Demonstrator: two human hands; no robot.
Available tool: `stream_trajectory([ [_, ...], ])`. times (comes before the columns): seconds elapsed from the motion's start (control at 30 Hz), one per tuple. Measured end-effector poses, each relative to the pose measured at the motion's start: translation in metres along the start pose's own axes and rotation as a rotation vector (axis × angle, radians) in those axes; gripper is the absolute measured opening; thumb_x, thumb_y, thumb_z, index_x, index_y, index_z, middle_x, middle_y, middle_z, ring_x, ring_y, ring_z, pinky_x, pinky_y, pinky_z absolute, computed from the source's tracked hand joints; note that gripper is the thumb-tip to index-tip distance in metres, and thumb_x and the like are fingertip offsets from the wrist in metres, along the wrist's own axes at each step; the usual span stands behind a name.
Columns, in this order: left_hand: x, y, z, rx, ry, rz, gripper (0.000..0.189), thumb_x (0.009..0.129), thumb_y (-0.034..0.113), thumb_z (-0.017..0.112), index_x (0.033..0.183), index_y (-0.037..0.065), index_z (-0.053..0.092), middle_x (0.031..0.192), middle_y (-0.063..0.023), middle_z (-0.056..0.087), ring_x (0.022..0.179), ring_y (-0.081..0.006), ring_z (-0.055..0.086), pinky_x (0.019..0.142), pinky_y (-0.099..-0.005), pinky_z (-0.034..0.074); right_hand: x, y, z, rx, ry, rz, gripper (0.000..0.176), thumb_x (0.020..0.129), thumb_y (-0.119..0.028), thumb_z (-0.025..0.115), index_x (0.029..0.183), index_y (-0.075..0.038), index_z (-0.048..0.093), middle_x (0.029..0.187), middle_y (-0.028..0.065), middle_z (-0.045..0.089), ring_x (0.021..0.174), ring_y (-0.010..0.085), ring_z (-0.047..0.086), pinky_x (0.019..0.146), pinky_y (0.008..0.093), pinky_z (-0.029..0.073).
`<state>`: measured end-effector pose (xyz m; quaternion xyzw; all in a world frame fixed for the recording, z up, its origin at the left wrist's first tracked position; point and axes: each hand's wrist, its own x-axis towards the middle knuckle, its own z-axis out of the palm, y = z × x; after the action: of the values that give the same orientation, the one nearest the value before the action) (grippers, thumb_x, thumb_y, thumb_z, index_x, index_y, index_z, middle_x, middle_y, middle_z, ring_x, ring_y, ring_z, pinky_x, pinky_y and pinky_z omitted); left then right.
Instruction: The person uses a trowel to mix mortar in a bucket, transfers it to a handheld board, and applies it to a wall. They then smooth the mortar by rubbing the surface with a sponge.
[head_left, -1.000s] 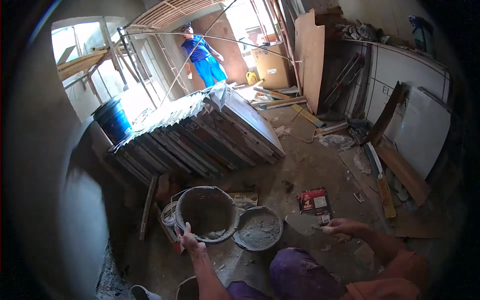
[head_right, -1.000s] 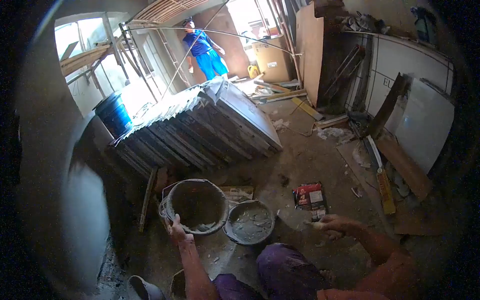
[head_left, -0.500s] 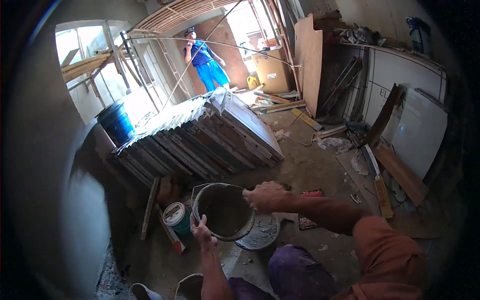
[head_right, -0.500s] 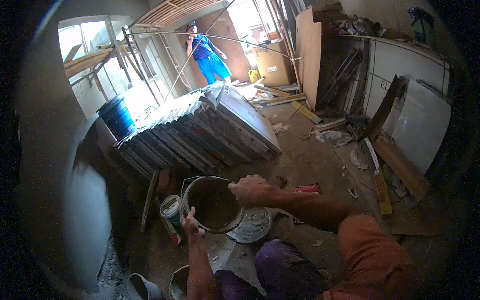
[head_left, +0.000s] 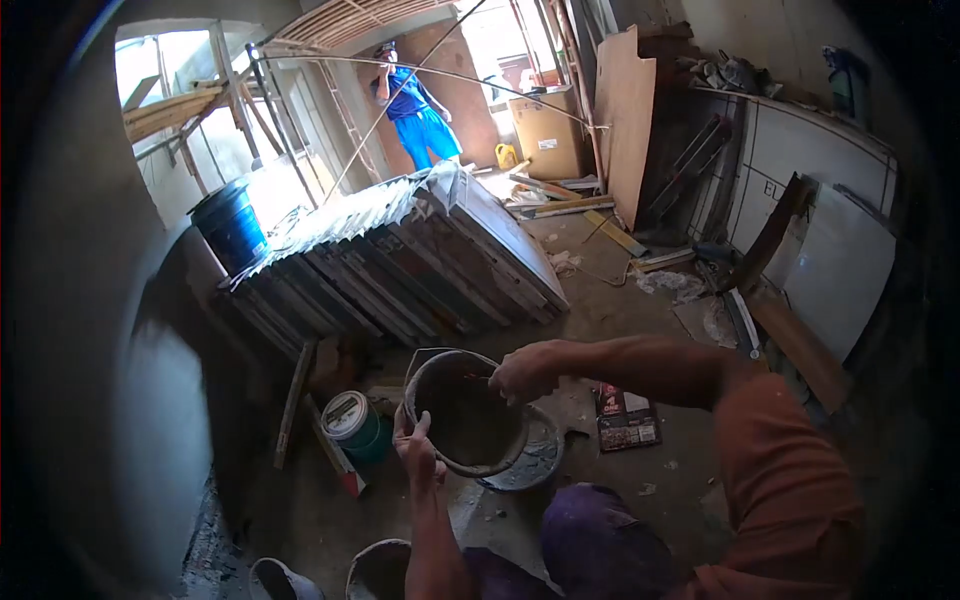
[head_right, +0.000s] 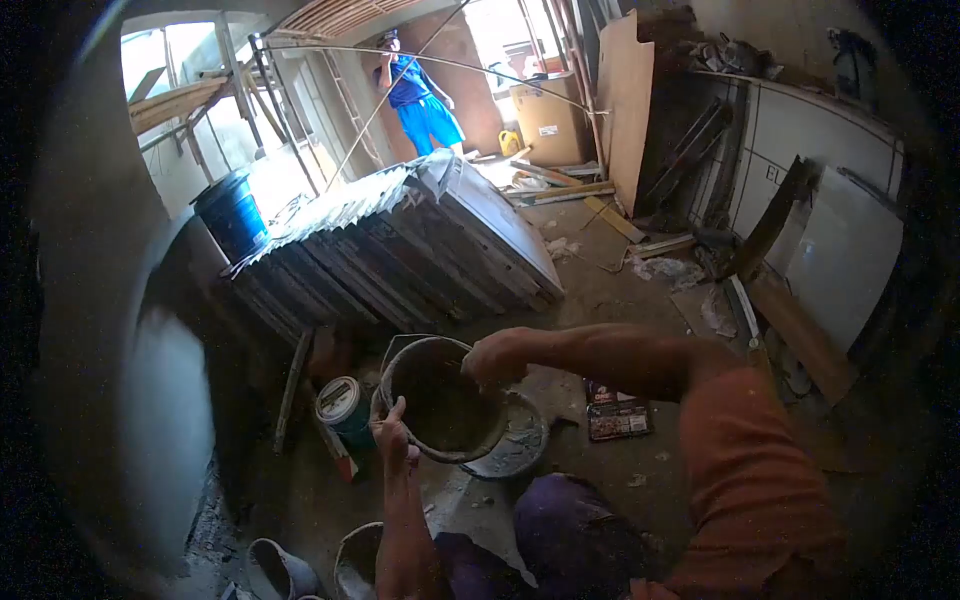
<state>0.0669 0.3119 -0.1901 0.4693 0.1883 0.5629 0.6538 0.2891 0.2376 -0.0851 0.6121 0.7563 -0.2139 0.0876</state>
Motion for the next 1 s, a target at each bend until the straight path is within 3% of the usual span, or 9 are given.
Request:
stream_trajectory([
  [0.17, 0.012, 0.001, 0.006, -0.016, 0.048, -0.007, 0.035, 0.088, -0.002, 0.056, 0.122, 0.002, 0.058, 0.116, -0.0085, 0.063, 0.106, -0.0203, 0.059, 0.094, -0.0326, 0.046, 0.013, 0.043, 0.014, 0.072, -0.011, -0.106, 0.045, 0.090, -0.036, 0.057, 0.122, -0.005, 0.054, 0.093, 0.0126, 0.068, 0.080, 0.0278, 0.068, 0.068, 0.0398, 0.056],
  [0.27, 0.008, 0.003, -0.002, -0.014, 0.100, -0.083, 0.036, 0.088, 0.000, 0.057, 0.123, 0.003, 0.058, 0.118, -0.0078, 0.062, 0.109, -0.0202, 0.058, 0.096, -0.0332, 0.045, 0.010, 0.044, 0.011, 0.278, -0.277, 0.012, 0.052, 0.089, -0.038, 0.057, 0.123, 0.001, 0.052, 0.101, 0.0165, 0.064, 0.078, 0.0241, 0.064, 0.066, 0.0388, 0.054],
  [0.4, 0.009, 0.005, -0.008, 0.073, 0.073, -0.029, 0.033, 0.088, 0.000, 0.058, 0.120, 0.002, 0.059, 0.115, -0.0058, 0.062, 0.105, -0.0176, 0.057, 0.094, -0.0297, 0.042, -0.006, 0.047, 0.024, 0.388, -0.133, 0.014, 0.051, 0.089, -0.042, 0.060, 0.121, -0.003, 0.054, 0.079, 0.0105, 0.063, 0.066, 0.0173, 0.060, 0.057, 0.0351, 0.050],
  [0.5, -0.001, 0.012, -0.004, 0.040, 0.067, -0.047, 0.034, 0.087, -0.002, 0.059, 0.122, 0.002, 0.059, 0.115, -0.0063, 0.064, 0.104, -0.0178, 0.059, 0.096, -0.0294, 0.041, -0.017, 0.039, 0.025, 0.561, -0.192, 0.133, 0.051, 0.090, -0.047, 0.061, 0.118, -0.005, 0.055, 0.070, 0.0063, 0.058, 0.057, 0.0131, 0.056, 0.049, 0.0306, 0.047],
  [0.6, 0.006, 0.008, -0.011, 0.021, 0.033, -0.004, 0.040, 0.086, 0.000, 0.062, 0.125, 0.004, 0.058, 0.118, -0.0057, 0.064, 0.107, -0.0193, 0.058, 0.097, -0.0303, 0.041, -0.017, 0.045, 0.036, 0.651, -0.175, 0.069, 0.048, 0.090, -0.048, 0.060, 0.116, -0.008, 0.056, 0.064, 0.0029, 0.053, 0.051, 0.0103, 0.050, 0.044, 0.0279, 0.042],
  [0.77, 0.008, 0.007, -0.019, 0.277, 0.039, 0.024, 0.045, 0.086, -0.001, 0.061, 0.130, 0.004, 0.054, 0.126, -0.0066, 0.058, 0.116, -0.0185, 0.054, 0.101, -0.0306, 0.041, -0.013, 0.048, 0.056, 0.664, -0.061, -0.046, 0.046, 0.090, -0.041, 0.062, 0.121, -0.008, 0.056, 0.073, 0.0040, 0.057, 0.059, 0.0130, 0.053, 0.050, 0.0327, 0.045],
  [0.8, 0.011, -0.004, -0.021, 0.178, 0.090, 0.026, 0.048, 0.087, -0.002, 0.056, 0.135, 0.001, 0.050, 0.134, -0.0096, 0.053, 0.125, -0.0217, 0.047, 0.108, -0.0346, 0.033, -0.001, 0.063, 0.067, 0.611, -0.058, -0.212, 0.046, 0.090, -0.039, 0.061, 0.123, -0.008, 0.054, 0.073, 0.0051, 0.057, 0.059, 0.0134, 0.054, 0.049, 0.0319, 0.045],
  [0.9, 0.017, -0.017, -0.053, 0.177, 0.034, 0.007, 0.052, 0.087, 0.000, 0.059, 0.137, 0.000, 0.047, 0.139, -0.0101, 0.050, 0.129, -0.0232, 0.044, 0.111, -0.0340, 0.028, -0.009, 0.045, 0.065, 0.694, -0.115, -0.079, 0.044, 0.092, -0.044, 0.058, 0.123, -0.013, 0.051, 0.067, 0.0021, 0.053, 0.052, 0.0140, 0.051, 0.043, 0.0299, 0.043],
  [1.0, 0.008, -0.004, -0.039, 0.124, 0.013, 0.040, 0.049, 0.086, -0.002, 0.060, 0.134, 0.001, 0.051, 0.131, -0.0081, 0.057, 0.121, -0.0201, 0.051, 0.106, -0.0319, 0.034, -0.005, 0.046, 0.080, 0.711, -0.078, -0.044, 0.047, 0.092, -0.046, 0.059, 0.123, -0.013, 0.049, 0.067, 0.0021, 0.053, 0.053, 0.0145, 0.052, 0.043, 0.0308, 0.043],
])
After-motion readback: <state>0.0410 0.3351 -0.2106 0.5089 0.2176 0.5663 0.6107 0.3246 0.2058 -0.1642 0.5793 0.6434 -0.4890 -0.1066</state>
